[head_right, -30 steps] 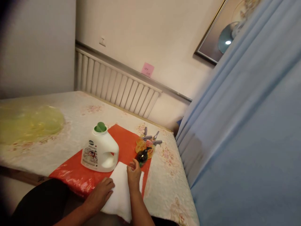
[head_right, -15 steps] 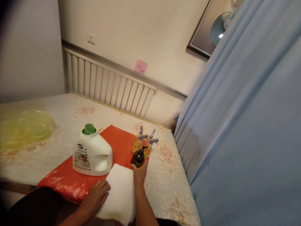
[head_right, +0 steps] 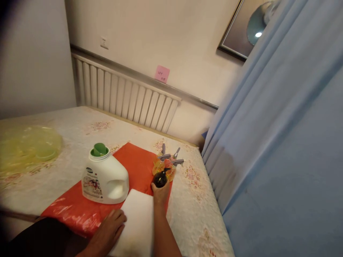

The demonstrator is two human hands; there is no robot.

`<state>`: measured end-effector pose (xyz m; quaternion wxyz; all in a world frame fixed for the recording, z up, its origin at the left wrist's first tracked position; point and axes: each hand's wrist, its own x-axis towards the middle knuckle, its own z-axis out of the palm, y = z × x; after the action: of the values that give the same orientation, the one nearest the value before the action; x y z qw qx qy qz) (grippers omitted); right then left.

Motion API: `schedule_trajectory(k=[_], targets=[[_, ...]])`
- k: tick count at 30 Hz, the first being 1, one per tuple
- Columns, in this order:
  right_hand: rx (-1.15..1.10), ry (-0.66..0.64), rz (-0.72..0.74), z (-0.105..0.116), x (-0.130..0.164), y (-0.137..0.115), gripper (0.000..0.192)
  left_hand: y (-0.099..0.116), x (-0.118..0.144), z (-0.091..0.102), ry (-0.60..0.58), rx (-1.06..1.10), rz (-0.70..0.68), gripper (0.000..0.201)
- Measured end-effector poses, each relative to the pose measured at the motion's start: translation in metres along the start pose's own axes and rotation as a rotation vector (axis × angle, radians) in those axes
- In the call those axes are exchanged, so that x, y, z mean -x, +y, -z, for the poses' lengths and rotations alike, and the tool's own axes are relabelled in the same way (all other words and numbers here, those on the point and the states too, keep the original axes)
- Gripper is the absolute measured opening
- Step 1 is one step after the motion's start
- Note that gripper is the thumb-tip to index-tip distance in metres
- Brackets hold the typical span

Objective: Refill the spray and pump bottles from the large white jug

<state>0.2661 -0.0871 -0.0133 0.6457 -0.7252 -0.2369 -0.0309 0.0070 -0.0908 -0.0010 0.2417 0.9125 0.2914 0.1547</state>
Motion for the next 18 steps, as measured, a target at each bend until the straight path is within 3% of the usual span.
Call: schedule_trajectory(k=[7, 12, 16, 18], targets=[[0.077, 0.042, -0.049, 0.004, -0.001, -0.01, 0.075, -0.003, 0.0, -0.005, 0.039, -0.015, -0.013, 0.02], [0.036, -0.026, -0.038, 0.017, 0.003, -0.032, 0.076, -0.004, -0.001, -0.004, 0.066, 0.056, -0.008, 0.019], [-0.012, -0.116, -0.017, 0.031, 0.016, -0.058, 0.076, 0.003, -0.016, -0.001, 0.176, 0.374, 0.043, 0.024], [-0.046, -0.171, -0.013, 0.039, 0.026, -0.071, 0.074, 0.012, -0.028, 0.004, 0.173, 0.668, 0.166, 0.037]])
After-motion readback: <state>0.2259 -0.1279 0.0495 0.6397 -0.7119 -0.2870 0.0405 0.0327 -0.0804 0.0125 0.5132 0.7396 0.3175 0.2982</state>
